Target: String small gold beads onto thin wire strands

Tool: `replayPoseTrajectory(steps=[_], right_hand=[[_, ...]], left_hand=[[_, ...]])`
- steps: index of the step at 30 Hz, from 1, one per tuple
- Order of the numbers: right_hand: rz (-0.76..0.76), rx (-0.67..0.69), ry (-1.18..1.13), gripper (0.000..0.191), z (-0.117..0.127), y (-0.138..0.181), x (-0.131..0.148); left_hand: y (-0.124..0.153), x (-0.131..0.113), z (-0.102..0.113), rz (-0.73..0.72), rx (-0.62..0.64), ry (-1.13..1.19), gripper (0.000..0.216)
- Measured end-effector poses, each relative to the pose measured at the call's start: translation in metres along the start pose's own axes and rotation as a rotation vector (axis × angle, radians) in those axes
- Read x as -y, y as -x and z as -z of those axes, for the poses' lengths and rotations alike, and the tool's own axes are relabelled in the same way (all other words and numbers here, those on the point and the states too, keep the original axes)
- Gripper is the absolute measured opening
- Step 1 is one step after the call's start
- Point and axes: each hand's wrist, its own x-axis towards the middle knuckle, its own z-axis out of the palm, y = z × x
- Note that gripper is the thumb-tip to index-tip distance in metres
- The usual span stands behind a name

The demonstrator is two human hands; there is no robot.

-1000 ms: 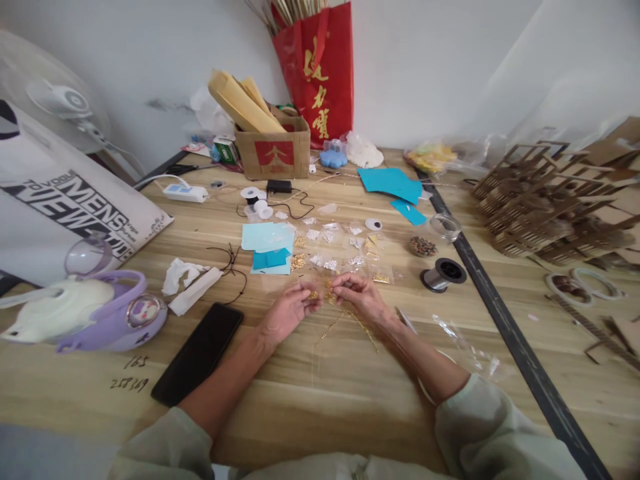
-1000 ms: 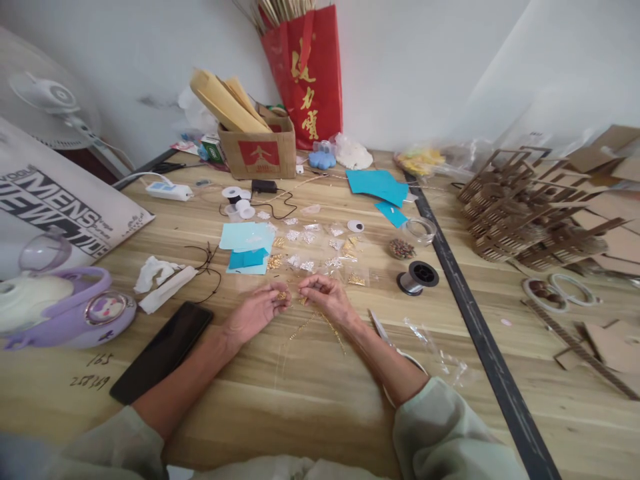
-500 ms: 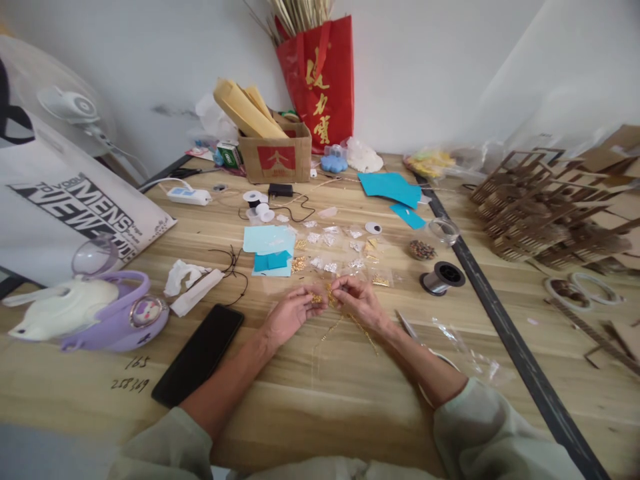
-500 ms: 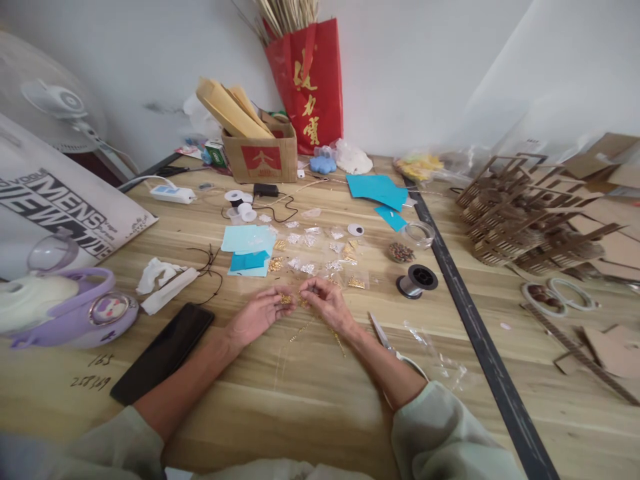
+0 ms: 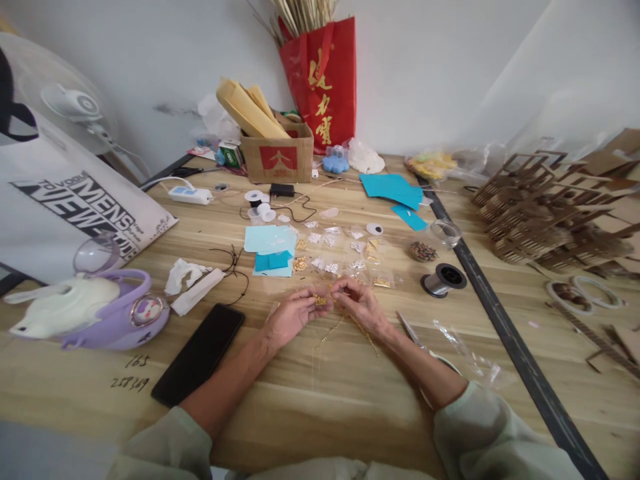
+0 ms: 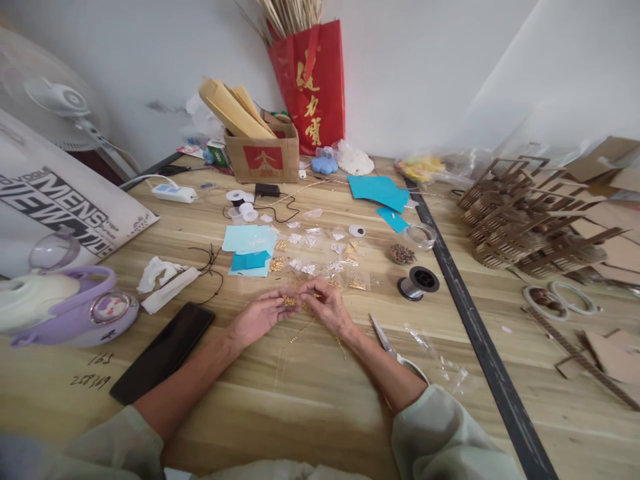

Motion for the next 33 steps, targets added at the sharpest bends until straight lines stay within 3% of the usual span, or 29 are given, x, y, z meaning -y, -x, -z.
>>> replayPoseTrajectory(steps=[10, 22, 28, 33], right_hand=[[0.009, -0.003, 0.024, 0.016, 0.0, 0.001, -0.001], [0.175, 0.011, 0.27, 0.017, 0.0, 0.003, -0.006], [0.179, 0.019, 0.299, 0.013, -0.001, 0.003, -0.001], [0.096, -0.06, 0.26, 0.014, 0.004, 0.001, 0.002]], left_hand=[[0.001, -0.001, -0.003, 0.013, -0.033, 0.031, 0.017], [0.001, -0.001, -0.003, 0.001, -0.028, 0.071, 0.016], [0.002, -0.004, -0.002, -0.002, -0.025, 0.062, 0.017], [0.003, -0.013, 0.003, -0.033, -0.1, 0.103, 0.022]])
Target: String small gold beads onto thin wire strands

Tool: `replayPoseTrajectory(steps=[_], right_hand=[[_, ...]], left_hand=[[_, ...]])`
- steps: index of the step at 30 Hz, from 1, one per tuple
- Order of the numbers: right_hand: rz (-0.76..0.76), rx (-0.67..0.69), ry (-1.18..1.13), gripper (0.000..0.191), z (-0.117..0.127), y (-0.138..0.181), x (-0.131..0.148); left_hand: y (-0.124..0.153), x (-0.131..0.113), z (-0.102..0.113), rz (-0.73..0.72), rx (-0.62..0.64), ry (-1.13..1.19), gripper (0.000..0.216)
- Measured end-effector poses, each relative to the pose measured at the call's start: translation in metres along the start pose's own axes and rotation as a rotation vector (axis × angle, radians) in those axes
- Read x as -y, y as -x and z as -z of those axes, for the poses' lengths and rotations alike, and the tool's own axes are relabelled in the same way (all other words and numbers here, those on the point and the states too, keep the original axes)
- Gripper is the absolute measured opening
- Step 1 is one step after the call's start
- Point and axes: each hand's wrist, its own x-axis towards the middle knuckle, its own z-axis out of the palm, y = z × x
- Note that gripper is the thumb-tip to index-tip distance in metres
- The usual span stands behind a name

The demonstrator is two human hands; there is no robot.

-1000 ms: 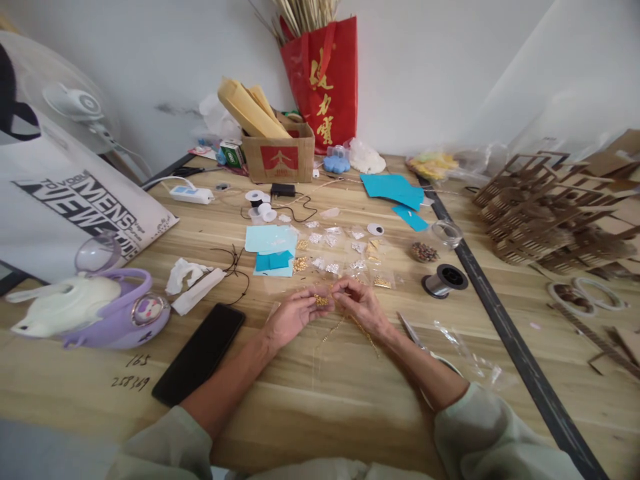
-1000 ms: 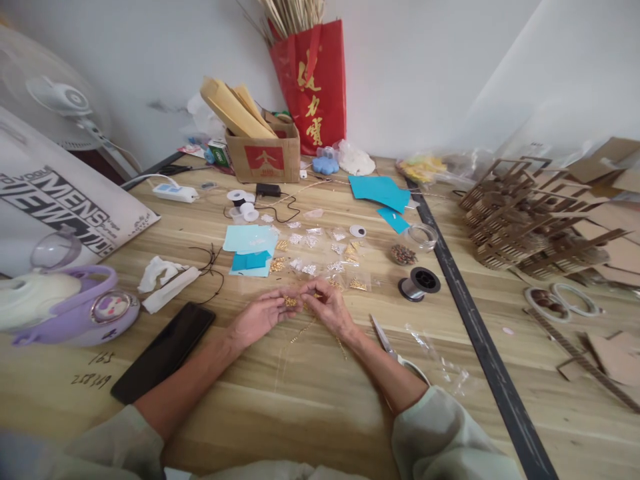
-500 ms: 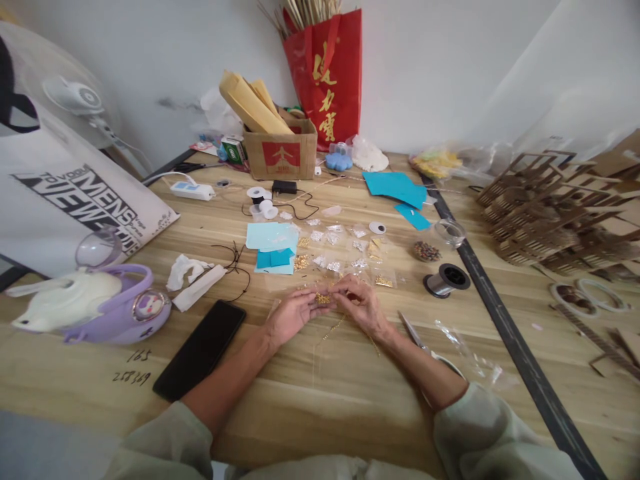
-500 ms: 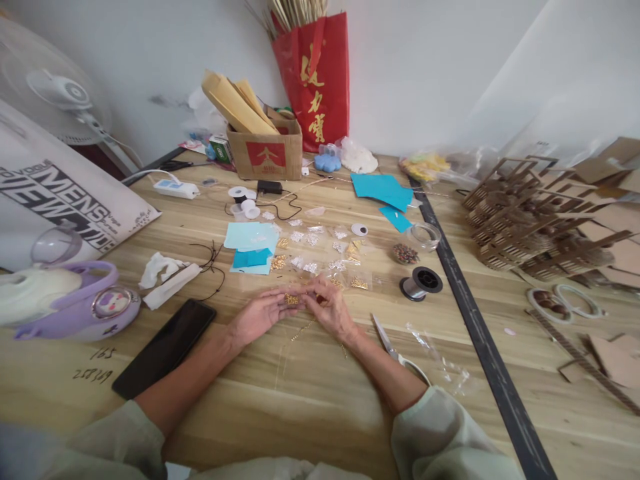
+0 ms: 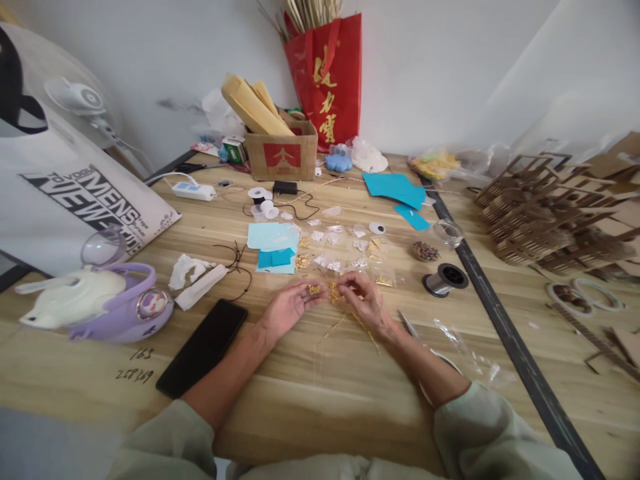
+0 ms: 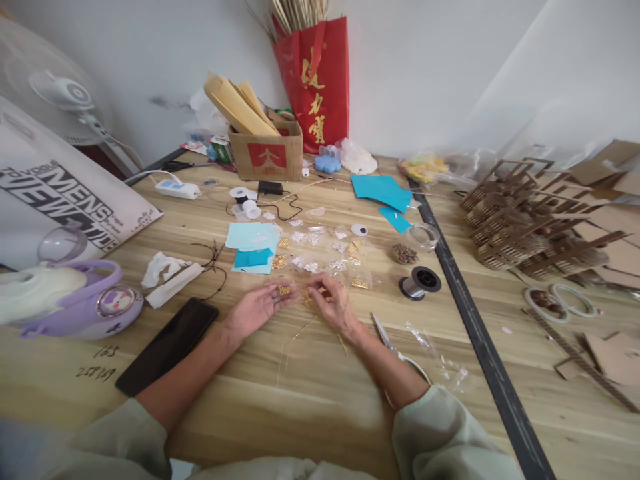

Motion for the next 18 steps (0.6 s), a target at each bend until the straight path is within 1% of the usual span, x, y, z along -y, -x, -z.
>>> replayPoseTrajectory(steps=[2, 4, 6, 9, 11, 13, 16, 18], right_hand=[[-0.012, -0.011, 0.043, 0.013, 0.005, -0.002, 0.001], [-0.001, 0.016, 0.133, 0.013, 0.01, -0.005, 0.003], [0.02, 0.09, 0.268, 0.011, 0.015, -0.008, 0.006], [0.035, 0.263, 0.59, 0.011, 0.019, -0.014, 0.013], [0.022, 0.385, 0.813, 0.015, 0.018, -0.02, 0.019], [0.013, 0.479, 0.967, 0.018, 0.013, -0.027, 0.024], [0.04, 0.559, 1.107, 0.019, 0.002, -0.039, 0.028], [0.052, 0.579, 1.154, 0.021, -0.005, -0.048, 0.027]], left_hand=[[-0.001, -0.005, 0.002, -0.027, -0.056, 0.049, 0.023], [-0.002, -0.009, 0.005, -0.054, -0.096, 0.094, 0.023], [-0.002, -0.013, 0.006, -0.077, -0.125, 0.136, 0.025], [-0.002, -0.016, 0.007, -0.113, -0.157, 0.184, 0.029], [-0.002, -0.017, 0.007, -0.124, -0.168, 0.198, 0.031], [-0.002, -0.018, 0.008, -0.123, -0.174, 0.203, 0.032], [-0.002, -0.018, 0.008, -0.13, -0.171, 0.203, 0.033], [-0.002, -0.017, 0.008, -0.137, -0.165, 0.201, 0.033]])
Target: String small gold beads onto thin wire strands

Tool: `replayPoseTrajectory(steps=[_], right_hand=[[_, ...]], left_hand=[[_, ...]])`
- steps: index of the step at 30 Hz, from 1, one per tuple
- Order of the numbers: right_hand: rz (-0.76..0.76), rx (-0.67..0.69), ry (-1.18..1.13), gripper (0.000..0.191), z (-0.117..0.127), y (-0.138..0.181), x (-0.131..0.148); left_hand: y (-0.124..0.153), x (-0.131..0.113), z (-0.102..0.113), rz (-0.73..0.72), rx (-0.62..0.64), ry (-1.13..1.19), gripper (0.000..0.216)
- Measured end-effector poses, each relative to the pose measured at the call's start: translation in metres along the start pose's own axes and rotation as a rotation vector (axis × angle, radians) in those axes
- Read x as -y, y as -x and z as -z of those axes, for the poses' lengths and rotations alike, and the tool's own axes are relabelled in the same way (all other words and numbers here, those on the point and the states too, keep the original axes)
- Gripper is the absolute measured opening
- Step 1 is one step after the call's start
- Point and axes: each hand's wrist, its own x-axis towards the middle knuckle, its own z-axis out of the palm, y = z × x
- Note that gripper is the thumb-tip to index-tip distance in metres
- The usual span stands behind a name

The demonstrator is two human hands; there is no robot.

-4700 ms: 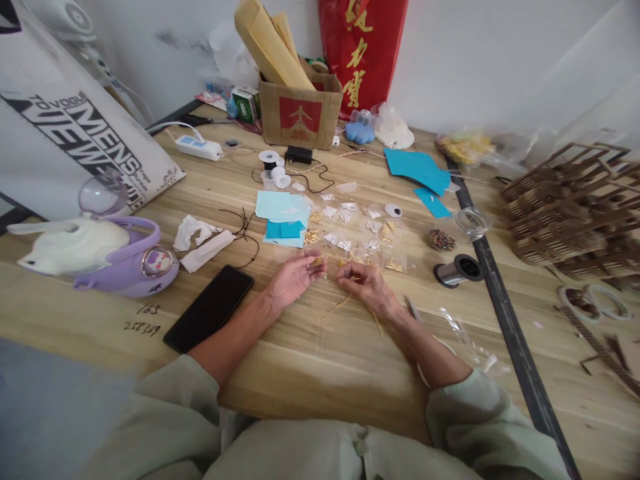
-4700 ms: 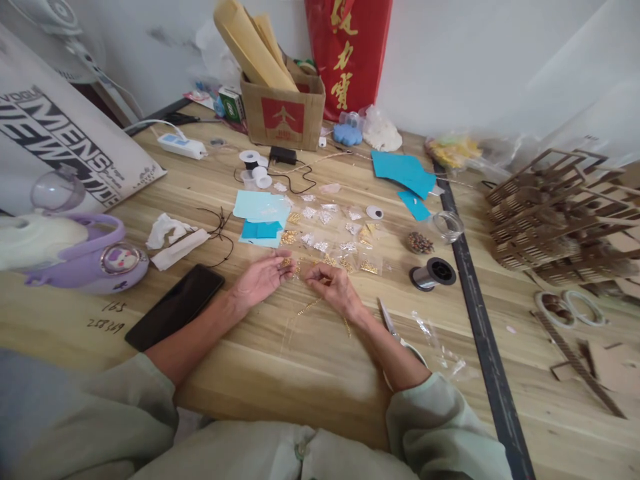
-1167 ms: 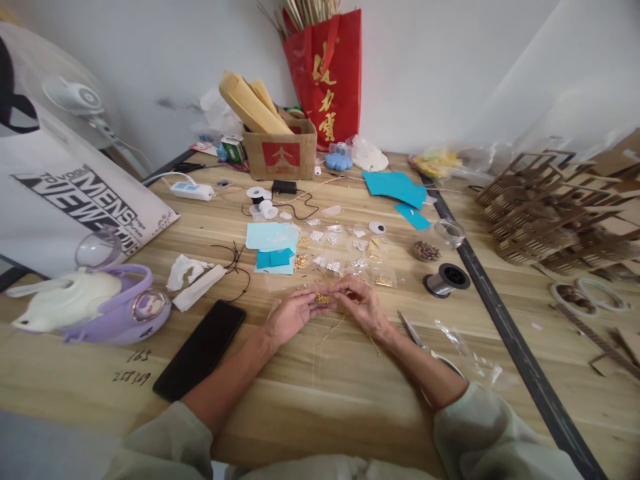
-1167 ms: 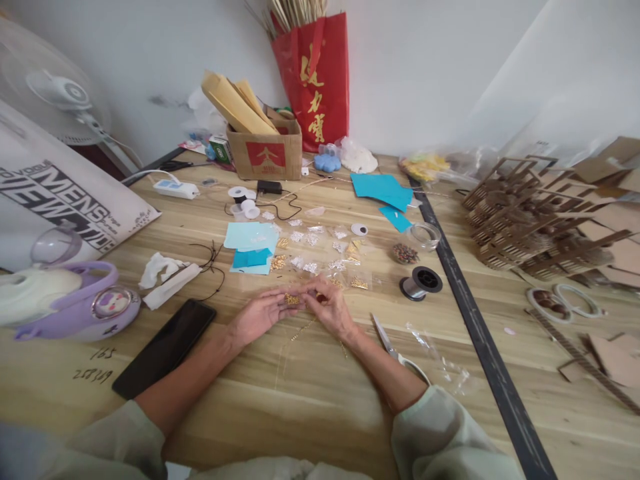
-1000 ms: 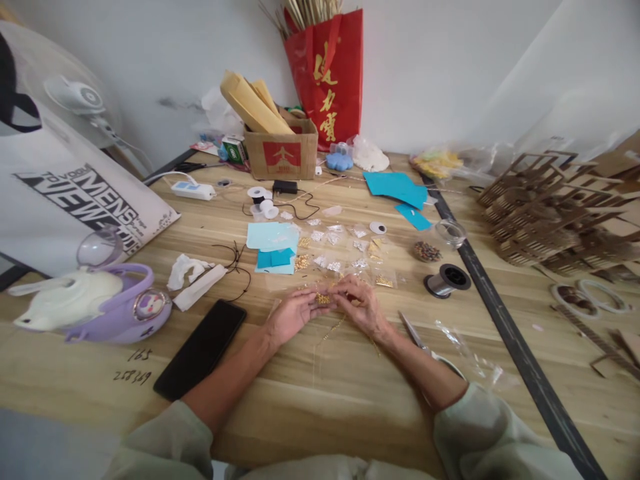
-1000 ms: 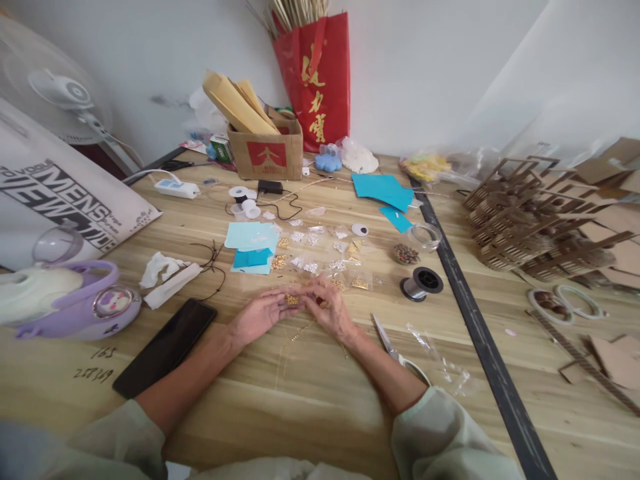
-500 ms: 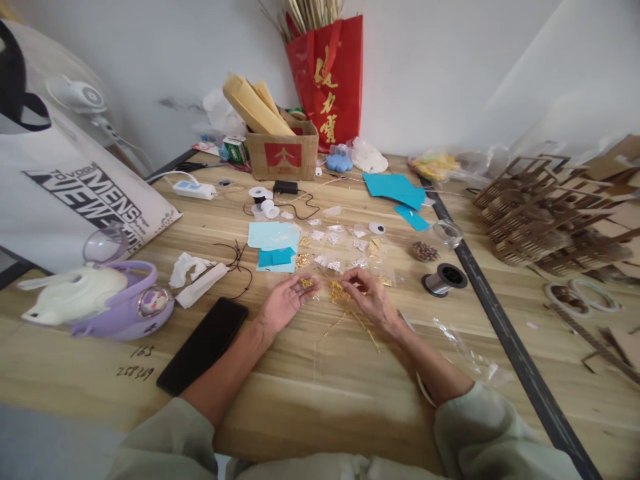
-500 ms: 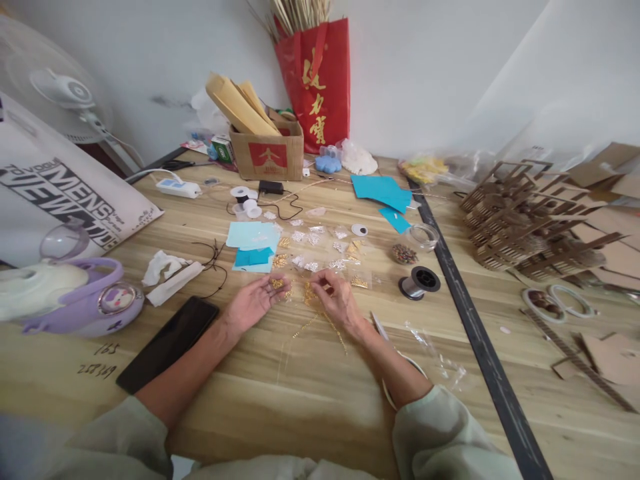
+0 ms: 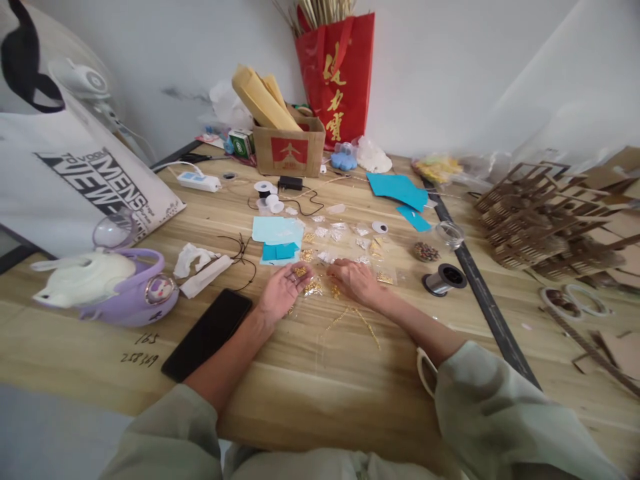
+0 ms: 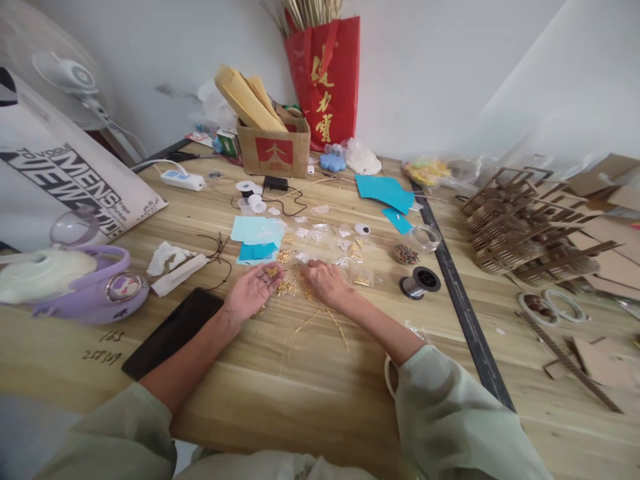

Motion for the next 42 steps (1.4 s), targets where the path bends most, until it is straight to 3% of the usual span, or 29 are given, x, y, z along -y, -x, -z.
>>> replayPoseTrajectory(steps=[9, 21, 36, 42], right_hand=[[0.008, 0.032, 0.046, 0.027, -0.011, -0.028, 0.004], [0.018, 0.02, -0.004, 0.024, -0.014, -0.018, -0.001], [0.071, -0.094, -0.162, 0.016, -0.008, -0.021, -0.016], [0.123, -0.031, -0.112, 0.016, -0.004, -0.015, -0.017]], left_hand=[[0.0, 0.002, 0.002, -0.004, 0.016, 0.018, 0.033], [-0.001, 0.003, -0.001, 0.01, -0.012, 0.01, 0.033], [-0.001, 0.002, -0.002, 0.033, -0.029, 0.009, 0.033], [-0.001, 0.002, -0.002, 0.026, -0.053, 0.011, 0.031]])
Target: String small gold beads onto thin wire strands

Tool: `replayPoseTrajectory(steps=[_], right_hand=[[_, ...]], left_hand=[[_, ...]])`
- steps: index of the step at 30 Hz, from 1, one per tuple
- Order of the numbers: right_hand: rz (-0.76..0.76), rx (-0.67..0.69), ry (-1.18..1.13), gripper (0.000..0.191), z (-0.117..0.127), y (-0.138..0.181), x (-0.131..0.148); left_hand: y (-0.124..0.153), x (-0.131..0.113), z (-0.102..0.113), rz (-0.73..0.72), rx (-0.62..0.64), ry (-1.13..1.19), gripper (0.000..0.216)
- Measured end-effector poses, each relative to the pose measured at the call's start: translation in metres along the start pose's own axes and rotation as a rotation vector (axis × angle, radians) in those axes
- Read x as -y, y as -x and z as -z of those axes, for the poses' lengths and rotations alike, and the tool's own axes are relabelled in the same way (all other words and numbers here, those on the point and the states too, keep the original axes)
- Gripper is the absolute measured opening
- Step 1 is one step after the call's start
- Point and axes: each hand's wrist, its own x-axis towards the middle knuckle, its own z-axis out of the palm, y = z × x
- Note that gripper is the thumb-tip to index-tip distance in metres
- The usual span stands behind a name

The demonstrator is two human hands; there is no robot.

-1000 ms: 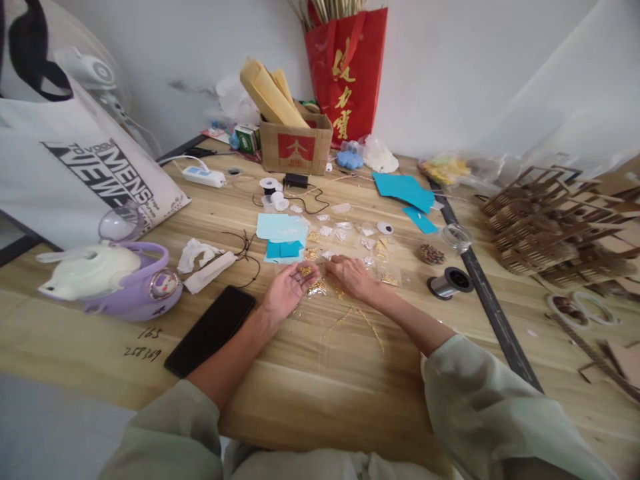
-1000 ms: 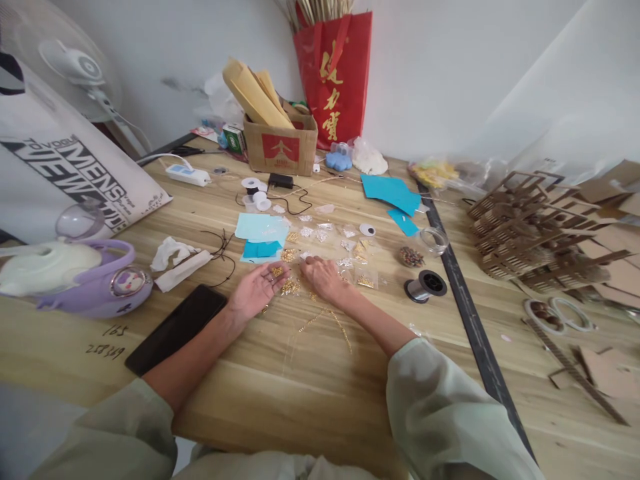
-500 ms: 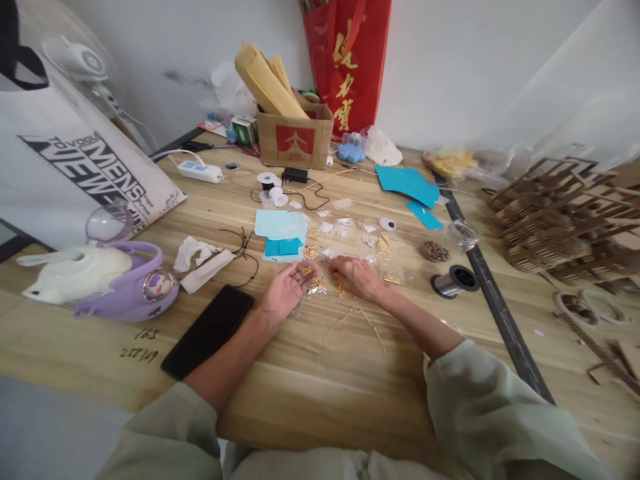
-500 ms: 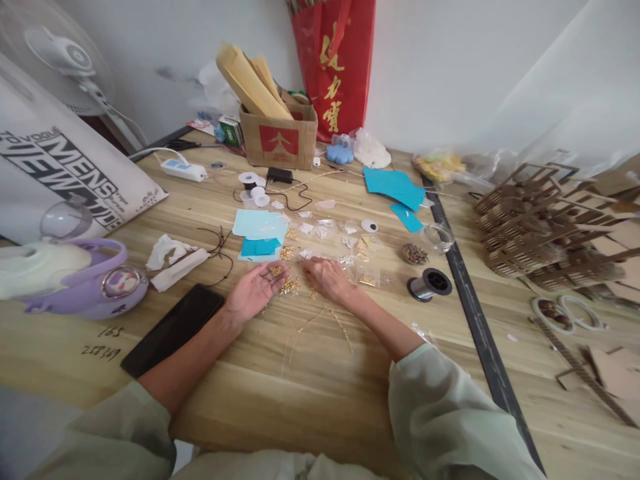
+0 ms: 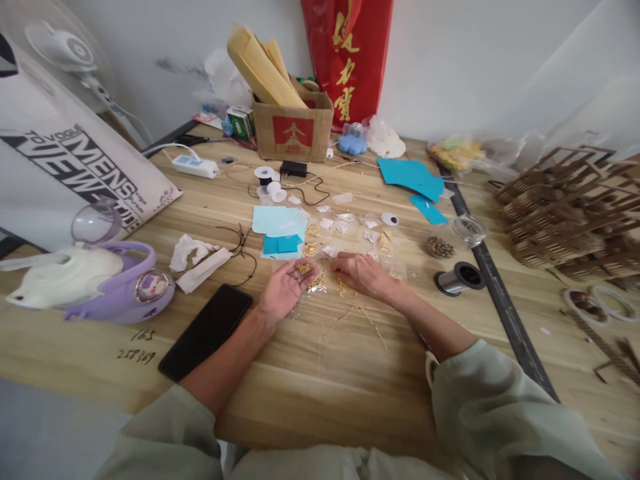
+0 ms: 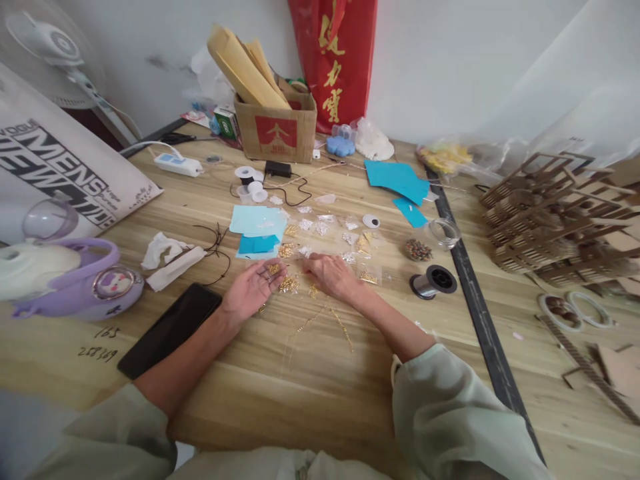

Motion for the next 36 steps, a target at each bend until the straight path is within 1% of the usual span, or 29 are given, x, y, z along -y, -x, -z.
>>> replayPoseTrajectory(steps=[5, 11, 14, 18, 25, 30, 33, 36], right_hand=[[-0.01, 0.073, 0.053, 0.019, 0.0, 0.006, 0.007], [-0.011, 0.138, 0.118, 0.025, 0.004, 0.007, 0.018], [-0.008, 0.156, 0.136, 0.024, 0.004, 0.006, 0.021], [0.024, 0.136, 0.176, 0.022, -0.003, 0.003, 0.019], [0.06, 0.114, 0.222, 0.024, -0.013, 0.003, 0.016], [0.022, 0.129, 0.215, 0.021, -0.009, 0.006, 0.018], [-0.013, 0.093, 0.163, 0.02, -0.003, 0.008, 0.018], [-0.014, 0.047, 0.067, 0.019, 0.002, 0.014, 0.018]], left_hand=[[-0.001, 0.001, 0.0, 0.006, -0.014, 0.011, 0.027], [0.0, 0.001, 0.0, 0.003, -0.003, -0.005, 0.031], [0.0, 0.002, 0.001, 0.003, 0.009, -0.016, 0.032], [-0.001, 0.002, 0.002, 0.0, 0.012, -0.024, 0.031], [-0.002, 0.003, 0.005, 0.008, 0.042, -0.023, 0.031], [-0.002, 0.002, 0.004, 0.012, 0.035, -0.013, 0.029], [-0.001, 0.002, 0.002, 0.012, 0.028, -0.008, 0.03], [0.0, 0.001, 0.001, 0.012, 0.022, -0.005, 0.033]])
